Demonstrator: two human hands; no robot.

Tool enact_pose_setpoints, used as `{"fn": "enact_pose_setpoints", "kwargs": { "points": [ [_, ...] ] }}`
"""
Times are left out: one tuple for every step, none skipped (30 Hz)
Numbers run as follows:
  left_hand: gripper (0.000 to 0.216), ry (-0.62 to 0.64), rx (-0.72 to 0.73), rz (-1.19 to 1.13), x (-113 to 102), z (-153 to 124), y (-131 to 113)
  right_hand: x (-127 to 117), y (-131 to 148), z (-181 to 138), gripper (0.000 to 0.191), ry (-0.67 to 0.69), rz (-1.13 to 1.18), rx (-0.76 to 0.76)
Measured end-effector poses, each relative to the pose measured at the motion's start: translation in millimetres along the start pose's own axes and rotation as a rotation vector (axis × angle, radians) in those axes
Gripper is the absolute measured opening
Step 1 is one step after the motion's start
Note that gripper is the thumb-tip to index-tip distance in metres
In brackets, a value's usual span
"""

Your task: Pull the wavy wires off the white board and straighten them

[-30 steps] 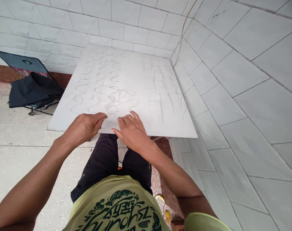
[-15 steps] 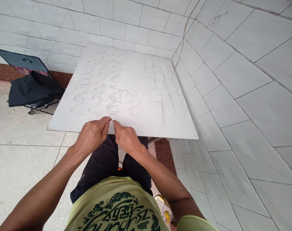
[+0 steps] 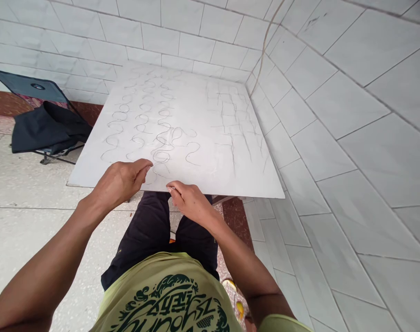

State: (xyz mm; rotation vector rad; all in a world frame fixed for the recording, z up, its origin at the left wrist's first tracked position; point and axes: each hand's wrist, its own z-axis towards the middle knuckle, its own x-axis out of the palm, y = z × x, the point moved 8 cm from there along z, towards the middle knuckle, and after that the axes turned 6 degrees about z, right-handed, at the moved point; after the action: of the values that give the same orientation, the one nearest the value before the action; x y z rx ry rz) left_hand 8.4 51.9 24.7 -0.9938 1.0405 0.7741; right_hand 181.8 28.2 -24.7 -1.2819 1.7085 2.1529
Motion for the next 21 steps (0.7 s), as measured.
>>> {"fn": "enact_pose_setpoints", "kwargs": {
  "points": [
    [0.038, -0.006, -0.006, -0.001, -1.2, 0.5, -0.2, -0.3, 0.1, -0.1, 0.025, -0.010, 0.034, 0.005],
    [0.038, -0.010, -0.011, -0.006, -2.5, 0.9, -0.4, -0.5, 0.4, -0.2, 0.025, -0.016, 0.054, 0.006],
    [0.038, -0.011, -0.017, -0.016, -3.6, 1.2, -0.5, -0.6, 0.8, -0.3, 0.025, -0.018, 0.058, 0.002],
    [0.038, -0.001, -0.025, -0.035, -4.3, 1.5, -0.2, -0.5, 1.3, -0.5, 0.025, -0.016, 0.052, -0.005],
    [0.037, 0.017, -0.037, -0.066, -4.5, 2.0, 0.5, -0.3, 1.7, -0.7, 0.026, -0.012, 0.043, -0.013],
    [0.037, 0.042, -0.049, -0.113, -4.3, 2.6, 1.4, 0.2, 1.9, -1.1, 0.026, -0.006, 0.036, -0.021],
    [0.038, 0.069, -0.059, -0.181, -4.0, 3.5, 2.1, 1.1, 1.9, -1.6, 0.026, 0.003, 0.035, -0.029],
    [0.040, 0.096, -0.071, -0.274, -3.7, 4.7, 3.1, 2.0, 1.6, -2.3, 0.026, 0.010, 0.042, -0.035],
    [0.043, 0.115, -0.089, -0.386, -3.8, 6.2, 4.4, 2.8, 0.8, -3.2, 0.027, 0.014, 0.055, -0.038],
    [0.046, 0.130, -0.111, -0.506, -4.1, 8.0, 6.3, 3.5, -0.2, -4.3, 0.027, 0.014, 0.074, -0.039],
    [0.049, 0.136, -0.139, -0.619, -4.5, 9.9, 8.8, 3.9, -1.6, -5.7, 0.028, 0.011, 0.100, -0.038],
    [0.052, 0.141, -0.172, -0.717, -4.6, 11.7, 11.9, 4.2, -3.4, -7.3, 0.029, 0.005, 0.137, -0.036],
    [0.054, 0.146, -0.206, -0.789, -4.5, 13.2, 15.4, 4.3, -5.5, -9.1, 0.030, -0.001, 0.183, -0.034],
    [0.056, 0.155, -0.233, -0.828, -4.1, 14.5, 18.5, 4.4, -7.8, -11.0, 0.031, -0.006, 0.240, -0.029],
    [0.058, 0.167, -0.246, -0.841, -3.8, 15.6, 20.9, 4.5, -10.6, -12.9, 0.033, -0.010, 0.307, -0.021],
    [0.059, 0.183, -0.249, -0.841, -3.4, 16.4, 22.4, 4.7, -13.7, -14.6, 0.034, -0.012, 0.377, -0.009],
    [0.060, 0.204, -0.242, -0.835, -2.9, 16.9, 22.8, 5.0, -17.0, -16.1, 0.036, -0.013, 0.449, 0.007],
    [0.060, 0.229, -0.229, -0.826, -2.3, 17.3, 22.4, 5.2, -20.5, -17.3, 0.038, -0.014, 0.519, 0.027],
    [0.059, 0.254, -0.214, -0.819, -1.7, 17.7, 21.4, 5.7, -23.7, -18.2, 0.039, -0.013, 0.589, 0.049],
    [0.057, 0.279, -0.198, -0.819, -1.1, 18.0, 19.8, 6.6, -26.6, -18.8, 0.041, -0.008, 0.658, 0.073],
    [0.054, 0.299, -0.185, -0.819, -0.6, 18.4, 18.1, 7.7, -28.9, -19.2, 0.042, -0.003, 0.726, 0.094]
  ]
}}
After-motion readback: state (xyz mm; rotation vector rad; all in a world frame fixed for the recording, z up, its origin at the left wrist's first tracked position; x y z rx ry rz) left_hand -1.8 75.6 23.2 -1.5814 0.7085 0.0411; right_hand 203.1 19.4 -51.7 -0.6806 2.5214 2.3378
